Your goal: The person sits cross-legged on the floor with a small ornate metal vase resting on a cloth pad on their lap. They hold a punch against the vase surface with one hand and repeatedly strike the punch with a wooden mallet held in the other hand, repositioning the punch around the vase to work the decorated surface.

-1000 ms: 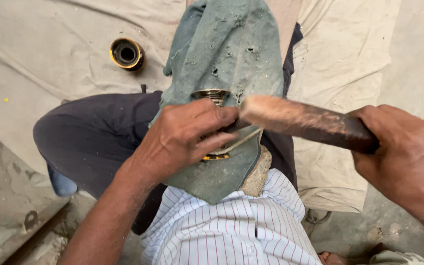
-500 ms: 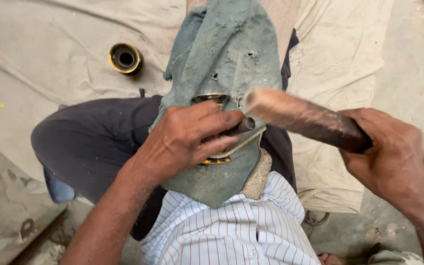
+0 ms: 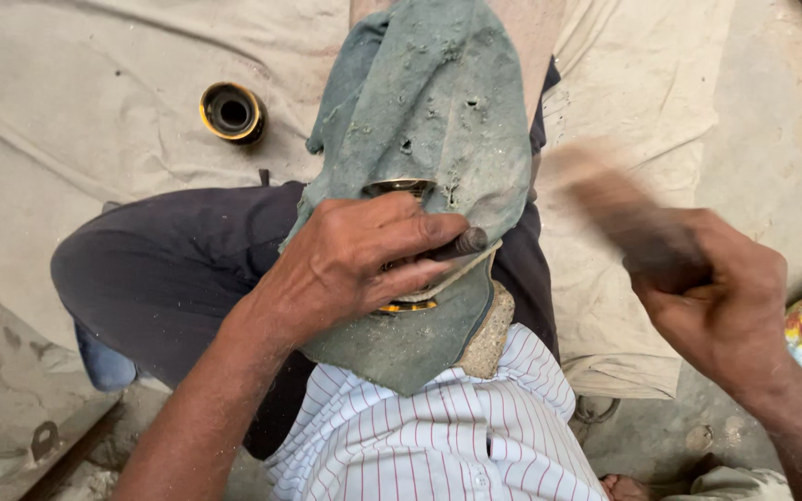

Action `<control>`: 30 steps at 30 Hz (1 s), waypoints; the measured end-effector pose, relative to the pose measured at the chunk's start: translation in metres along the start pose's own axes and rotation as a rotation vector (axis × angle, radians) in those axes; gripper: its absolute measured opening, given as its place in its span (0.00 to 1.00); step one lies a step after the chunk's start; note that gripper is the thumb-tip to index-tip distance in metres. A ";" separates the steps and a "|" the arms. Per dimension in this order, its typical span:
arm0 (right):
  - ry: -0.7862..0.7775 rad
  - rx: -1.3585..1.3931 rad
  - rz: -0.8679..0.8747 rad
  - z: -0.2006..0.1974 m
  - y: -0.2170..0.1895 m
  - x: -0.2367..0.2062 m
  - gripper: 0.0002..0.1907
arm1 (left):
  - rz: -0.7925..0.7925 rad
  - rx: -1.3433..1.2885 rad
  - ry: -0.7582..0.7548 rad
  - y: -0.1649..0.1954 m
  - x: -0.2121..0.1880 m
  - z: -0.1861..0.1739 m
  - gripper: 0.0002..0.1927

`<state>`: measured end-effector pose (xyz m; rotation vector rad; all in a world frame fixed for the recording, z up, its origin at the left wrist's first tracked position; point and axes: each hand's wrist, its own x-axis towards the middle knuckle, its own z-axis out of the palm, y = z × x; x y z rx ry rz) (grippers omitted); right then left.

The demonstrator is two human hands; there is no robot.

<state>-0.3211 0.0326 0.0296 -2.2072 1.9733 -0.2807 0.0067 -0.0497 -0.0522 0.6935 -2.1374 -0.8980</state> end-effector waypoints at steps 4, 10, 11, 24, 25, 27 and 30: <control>-0.066 -0.101 0.012 -0.005 -0.009 0.006 0.14 | -0.003 -0.006 0.004 -0.002 0.001 -0.001 0.19; -0.099 -0.129 0.071 -0.010 -0.027 0.013 0.16 | 0.006 -0.045 0.013 -0.006 -0.001 0.001 0.19; -0.133 -0.265 0.031 -0.010 -0.027 0.013 0.20 | 0.003 -0.042 0.009 -0.007 -0.002 0.002 0.18; -0.026 0.062 0.058 0.007 0.006 -0.011 0.08 | 0.009 -0.058 -0.054 -0.013 -0.007 -0.004 0.17; -0.066 -0.056 0.047 0.006 0.009 -0.015 0.09 | 0.017 -0.073 -0.020 -0.013 -0.008 -0.005 0.17; -0.072 0.197 0.145 0.006 0.007 -0.027 0.10 | 0.050 -0.110 0.038 -0.014 -0.010 -0.005 0.17; 0.051 0.972 0.226 0.016 -0.013 -0.044 0.14 | 0.067 -0.283 0.236 -0.015 -0.023 -0.014 0.16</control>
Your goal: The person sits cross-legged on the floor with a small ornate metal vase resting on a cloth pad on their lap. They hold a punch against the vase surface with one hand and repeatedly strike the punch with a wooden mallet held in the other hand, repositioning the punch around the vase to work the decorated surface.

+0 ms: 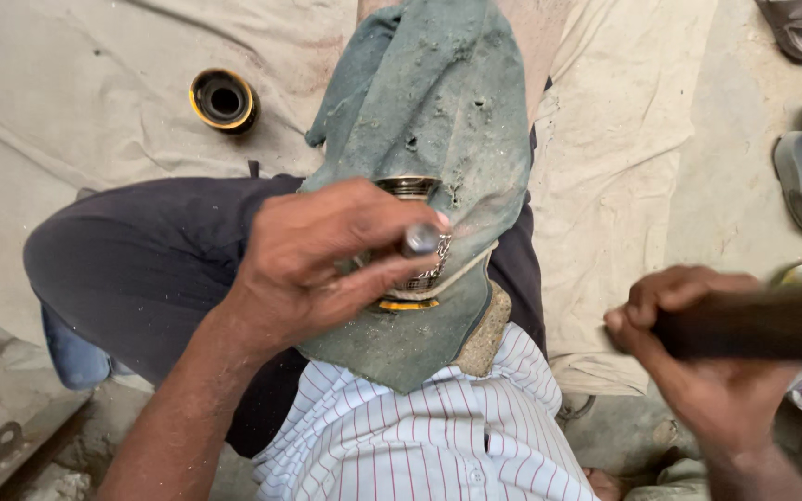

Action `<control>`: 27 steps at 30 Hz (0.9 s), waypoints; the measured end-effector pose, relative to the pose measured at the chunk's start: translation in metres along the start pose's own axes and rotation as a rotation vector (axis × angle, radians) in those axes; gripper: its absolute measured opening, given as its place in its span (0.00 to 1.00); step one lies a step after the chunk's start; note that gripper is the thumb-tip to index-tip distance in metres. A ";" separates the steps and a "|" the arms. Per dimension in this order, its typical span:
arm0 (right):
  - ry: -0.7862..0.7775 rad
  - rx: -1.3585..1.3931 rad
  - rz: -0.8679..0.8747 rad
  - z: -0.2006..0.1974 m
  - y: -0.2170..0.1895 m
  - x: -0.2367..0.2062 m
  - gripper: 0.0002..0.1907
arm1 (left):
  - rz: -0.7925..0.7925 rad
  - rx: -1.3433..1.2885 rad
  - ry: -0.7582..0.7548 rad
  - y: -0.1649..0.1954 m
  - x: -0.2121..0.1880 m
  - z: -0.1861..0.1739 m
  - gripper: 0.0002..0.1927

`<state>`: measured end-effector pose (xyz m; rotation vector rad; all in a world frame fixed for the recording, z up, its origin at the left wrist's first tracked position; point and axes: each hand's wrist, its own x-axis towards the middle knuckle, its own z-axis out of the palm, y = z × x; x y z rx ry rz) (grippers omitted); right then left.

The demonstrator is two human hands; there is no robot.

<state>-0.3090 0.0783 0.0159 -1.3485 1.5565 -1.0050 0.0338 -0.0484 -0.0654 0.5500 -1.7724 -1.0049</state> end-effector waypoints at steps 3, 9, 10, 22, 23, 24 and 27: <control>0.008 0.186 -0.265 0.045 0.012 -0.006 0.26 | -0.149 0.088 -0.012 0.002 -0.012 -0.006 0.19; -0.004 0.004 0.044 0.065 0.024 0.016 0.22 | -0.191 0.024 0.026 -0.002 -0.030 0.002 0.23; 0.046 -0.124 0.060 0.059 0.015 0.016 0.20 | -0.200 0.008 0.035 -0.003 -0.032 0.002 0.23; -0.113 -0.889 0.230 0.063 -0.108 0.010 0.12 | -0.069 -0.055 -0.021 -0.022 -0.042 -0.017 0.22; -0.122 -0.979 0.184 0.062 -0.109 0.011 0.16 | -0.062 -0.070 -0.035 -0.024 -0.042 -0.019 0.22; -0.127 -1.066 0.136 0.061 -0.111 0.011 0.20 | -0.052 -0.084 -0.050 -0.026 -0.042 -0.020 0.23; -0.080 -1.229 0.139 0.060 -0.117 0.014 0.21 | 0.028 -0.081 -0.012 -0.027 -0.044 -0.022 0.20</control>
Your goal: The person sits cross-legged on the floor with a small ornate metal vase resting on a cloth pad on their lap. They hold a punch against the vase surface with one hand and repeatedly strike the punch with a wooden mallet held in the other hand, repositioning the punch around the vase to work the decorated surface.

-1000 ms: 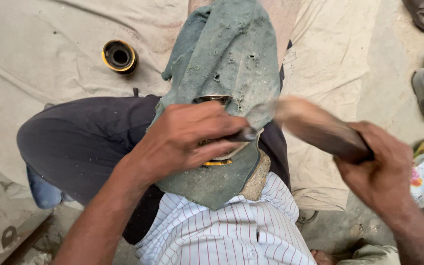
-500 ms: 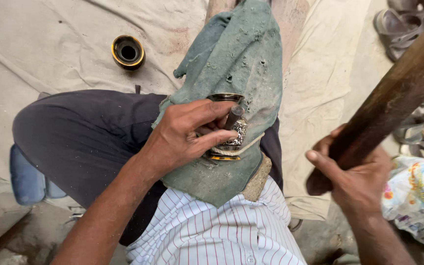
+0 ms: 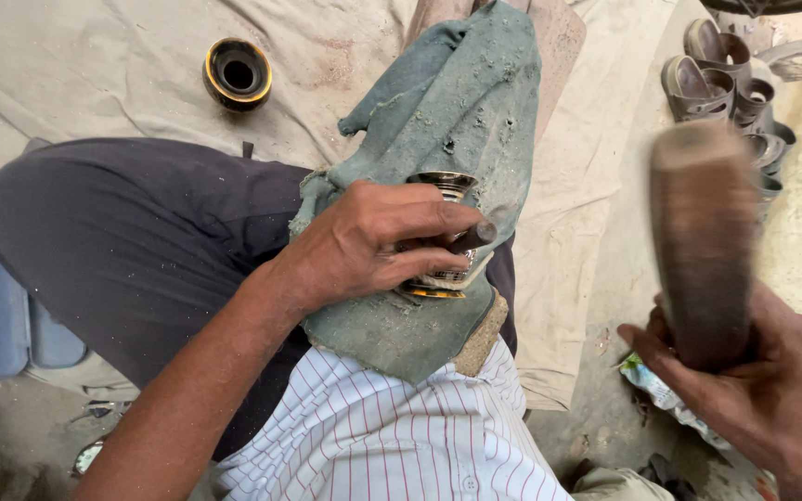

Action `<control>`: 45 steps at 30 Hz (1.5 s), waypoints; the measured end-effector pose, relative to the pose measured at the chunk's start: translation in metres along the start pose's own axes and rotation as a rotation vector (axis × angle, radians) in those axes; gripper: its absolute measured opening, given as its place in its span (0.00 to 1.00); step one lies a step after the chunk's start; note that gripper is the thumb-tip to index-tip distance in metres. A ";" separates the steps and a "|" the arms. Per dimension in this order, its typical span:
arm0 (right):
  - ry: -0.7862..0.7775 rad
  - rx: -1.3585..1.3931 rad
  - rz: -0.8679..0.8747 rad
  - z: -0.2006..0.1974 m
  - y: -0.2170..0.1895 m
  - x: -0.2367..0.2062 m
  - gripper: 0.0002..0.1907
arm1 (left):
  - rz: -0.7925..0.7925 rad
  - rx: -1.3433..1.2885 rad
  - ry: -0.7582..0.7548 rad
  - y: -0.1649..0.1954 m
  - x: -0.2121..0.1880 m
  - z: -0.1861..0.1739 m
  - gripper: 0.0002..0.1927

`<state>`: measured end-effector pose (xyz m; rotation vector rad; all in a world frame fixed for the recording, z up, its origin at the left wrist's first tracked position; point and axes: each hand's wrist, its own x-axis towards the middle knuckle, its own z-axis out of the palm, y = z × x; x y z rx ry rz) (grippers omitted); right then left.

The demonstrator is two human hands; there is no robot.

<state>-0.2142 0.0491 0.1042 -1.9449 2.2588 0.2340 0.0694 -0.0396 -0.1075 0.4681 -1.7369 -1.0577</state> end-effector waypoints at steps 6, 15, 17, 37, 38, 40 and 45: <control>0.057 -0.077 -0.096 -0.007 -0.018 0.001 0.22 | -0.004 0.053 -0.004 0.000 -0.006 0.000 0.22; 0.188 -0.105 -0.180 -0.006 -0.020 -0.011 0.16 | 0.121 -0.017 -0.007 0.000 -0.006 -0.004 0.17; 0.200 -0.098 -0.213 -0.002 -0.019 -0.013 0.17 | 0.162 0.078 -0.029 0.001 -0.005 -0.006 0.18; 0.166 0.298 -0.186 0.011 0.003 -0.001 0.12 | -0.001 0.034 0.081 0.003 -0.006 0.011 0.22; 0.174 0.188 -0.235 0.009 0.001 0.001 0.14 | -0.011 0.011 0.085 0.001 -0.006 0.013 0.22; 0.156 -0.118 -0.253 0.003 -0.003 0.007 0.23 | 0.002 0.020 0.060 -0.004 -0.005 0.016 0.21; 0.170 -0.287 -0.264 0.004 -0.014 0.017 0.23 | 0.048 0.102 0.005 -0.014 -0.005 0.019 0.22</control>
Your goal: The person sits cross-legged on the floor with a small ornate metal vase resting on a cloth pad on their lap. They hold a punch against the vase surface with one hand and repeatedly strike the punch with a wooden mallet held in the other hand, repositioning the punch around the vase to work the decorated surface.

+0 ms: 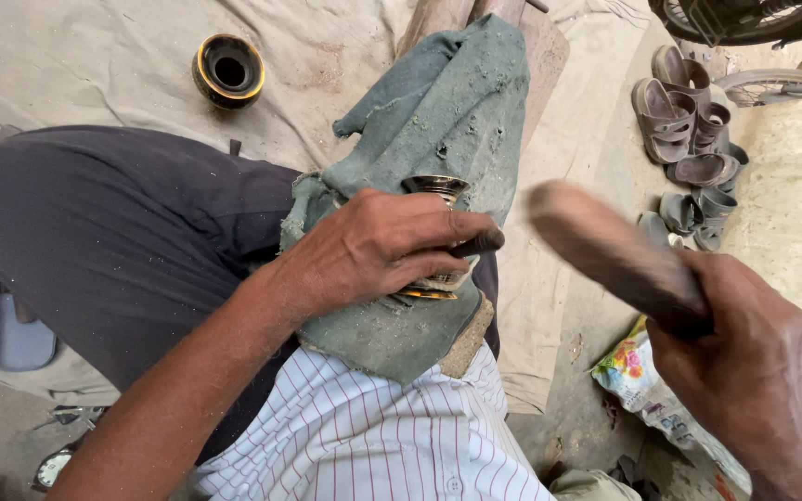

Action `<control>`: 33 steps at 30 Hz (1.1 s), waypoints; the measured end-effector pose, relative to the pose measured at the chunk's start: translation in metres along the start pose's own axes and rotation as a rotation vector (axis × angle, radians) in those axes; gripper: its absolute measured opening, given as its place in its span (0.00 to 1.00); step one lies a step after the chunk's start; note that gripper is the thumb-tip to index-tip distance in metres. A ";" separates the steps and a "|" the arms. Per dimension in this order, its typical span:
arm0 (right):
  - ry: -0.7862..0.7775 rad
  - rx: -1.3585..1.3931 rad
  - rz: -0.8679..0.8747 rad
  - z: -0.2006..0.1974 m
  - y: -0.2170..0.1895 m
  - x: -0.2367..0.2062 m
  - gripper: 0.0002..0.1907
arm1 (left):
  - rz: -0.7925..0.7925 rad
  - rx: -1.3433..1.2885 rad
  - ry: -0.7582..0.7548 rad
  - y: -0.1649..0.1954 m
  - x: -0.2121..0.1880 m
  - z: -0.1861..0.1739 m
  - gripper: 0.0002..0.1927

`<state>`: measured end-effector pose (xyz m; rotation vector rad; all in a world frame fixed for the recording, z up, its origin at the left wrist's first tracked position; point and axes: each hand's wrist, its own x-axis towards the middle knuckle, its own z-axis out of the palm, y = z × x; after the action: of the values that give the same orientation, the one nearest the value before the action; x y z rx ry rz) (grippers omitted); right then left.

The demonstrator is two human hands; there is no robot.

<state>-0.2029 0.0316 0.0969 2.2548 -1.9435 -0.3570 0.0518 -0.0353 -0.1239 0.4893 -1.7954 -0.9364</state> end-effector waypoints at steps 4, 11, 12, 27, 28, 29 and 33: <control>0.137 0.153 -0.048 0.002 -0.002 -0.001 0.22 | 0.007 -0.057 0.015 -0.004 -0.002 -0.002 0.21; 0.088 0.160 0.010 0.001 -0.001 -0.005 0.12 | 0.047 -0.089 0.023 -0.004 -0.002 -0.005 0.20; 0.136 0.345 0.050 0.001 -0.003 -0.006 0.09 | 0.032 -0.101 0.022 -0.004 -0.003 -0.005 0.20; 0.145 0.366 0.076 0.013 0.003 -0.002 0.10 | 0.013 -0.119 0.035 -0.006 -0.004 -0.006 0.21; 0.124 0.338 0.071 0.012 0.000 0.000 0.10 | 0.023 -0.112 0.051 -0.006 -0.004 -0.007 0.20; 0.103 0.310 0.065 0.011 -0.003 0.002 0.10 | 0.034 -0.106 0.057 -0.006 -0.005 -0.007 0.20; 0.131 0.143 0.060 0.007 -0.007 0.002 0.13 | 0.004 -0.099 0.025 -0.007 -0.004 -0.005 0.21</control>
<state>-0.1972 0.0306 0.0884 2.2340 -2.0226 -0.0632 0.0571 -0.0392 -0.1310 0.4326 -1.7179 -1.0074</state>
